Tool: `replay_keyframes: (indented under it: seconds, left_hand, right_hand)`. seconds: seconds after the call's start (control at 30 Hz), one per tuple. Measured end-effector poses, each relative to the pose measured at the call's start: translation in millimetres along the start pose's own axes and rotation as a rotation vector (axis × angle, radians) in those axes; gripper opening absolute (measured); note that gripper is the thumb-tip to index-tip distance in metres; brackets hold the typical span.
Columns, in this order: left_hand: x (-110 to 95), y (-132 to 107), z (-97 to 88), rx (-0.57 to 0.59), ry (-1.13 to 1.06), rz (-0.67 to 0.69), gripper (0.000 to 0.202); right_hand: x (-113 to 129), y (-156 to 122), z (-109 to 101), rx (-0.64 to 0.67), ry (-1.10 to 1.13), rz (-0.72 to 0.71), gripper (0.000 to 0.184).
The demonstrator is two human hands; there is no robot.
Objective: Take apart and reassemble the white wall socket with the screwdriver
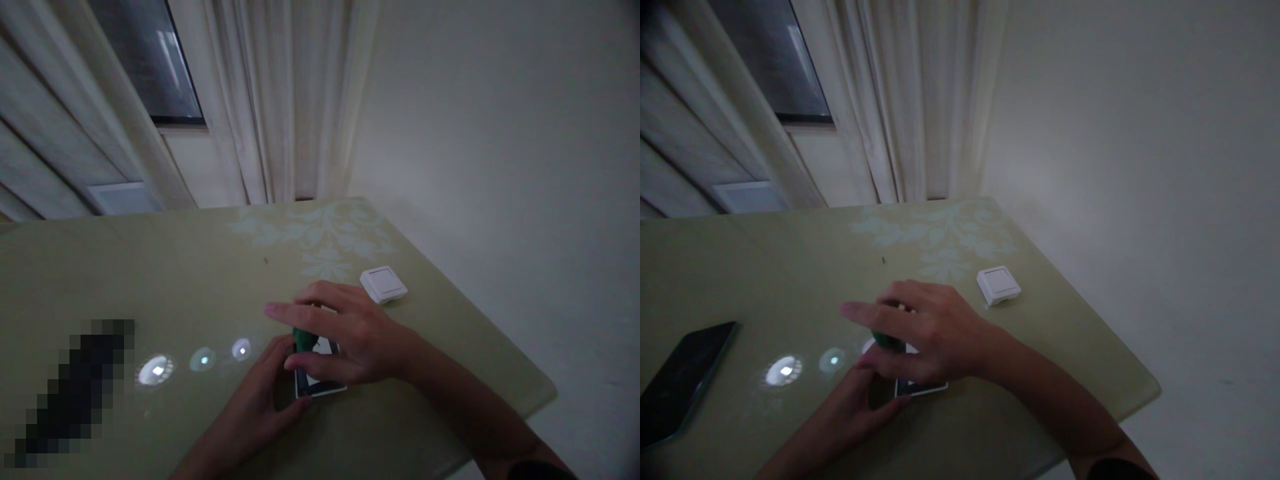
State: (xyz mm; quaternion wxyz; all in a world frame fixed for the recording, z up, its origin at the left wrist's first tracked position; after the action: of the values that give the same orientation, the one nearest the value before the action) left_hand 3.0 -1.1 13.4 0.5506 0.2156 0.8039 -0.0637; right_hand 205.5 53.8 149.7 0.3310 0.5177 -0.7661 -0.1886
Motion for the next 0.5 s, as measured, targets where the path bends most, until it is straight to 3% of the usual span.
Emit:
replay_keyframes:
  seconds: [0.13, 0.23, 0.33, 0.43, 0.47, 0.5]
  left_hand:
    - [-0.8, 1.4, 0.9, 0.029, -0.034, -0.037, 0.065]
    - [2.5, 1.6, 3.5, 0.019, -0.021, -0.056, 0.072]
    - [5.6, 0.9, 6.4, 0.004, -0.005, -0.056, 0.073]
    - [6.4, 0.4, 7.7, -0.003, -0.021, -0.063, 0.073]
    - [6.7, 0.5, 7.8, 0.001, -0.029, -0.072, 0.073]
    - [7.3, 0.8, 8.0, 0.009, -0.040, -0.086, 0.072]
  right_hand:
    - [2.0, 0.8, 0.3, 0.075, 0.185, 0.139, 0.053]
    - [6.6, 2.7, -8.9, 0.017, 0.265, 0.260, 0.044]
    - [12.0, 2.9, -23.3, -0.012, 0.282, 0.288, 0.040]
    - [10.6, -4.8, -27.8, 0.150, 0.229, 0.302, 0.035]
    - [7.5, -10.1, -24.7, 0.244, 0.210, 0.334, 0.039]
    - [3.2, -16.4, -19.8, 0.327, 0.167, 0.382, 0.054]
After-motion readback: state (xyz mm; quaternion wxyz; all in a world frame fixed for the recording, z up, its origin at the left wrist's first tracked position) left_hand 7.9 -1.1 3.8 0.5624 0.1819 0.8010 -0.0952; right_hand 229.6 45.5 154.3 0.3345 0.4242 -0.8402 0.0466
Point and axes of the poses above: each hand's wrist, its own y-axis towards the middle knuckle, its own z-axis out of the palm, x = y × z, the point moved 2 cm from there along y, towards the middle knuckle, and after that the axes turned 1 degree about -x, right-handed, at the moved point
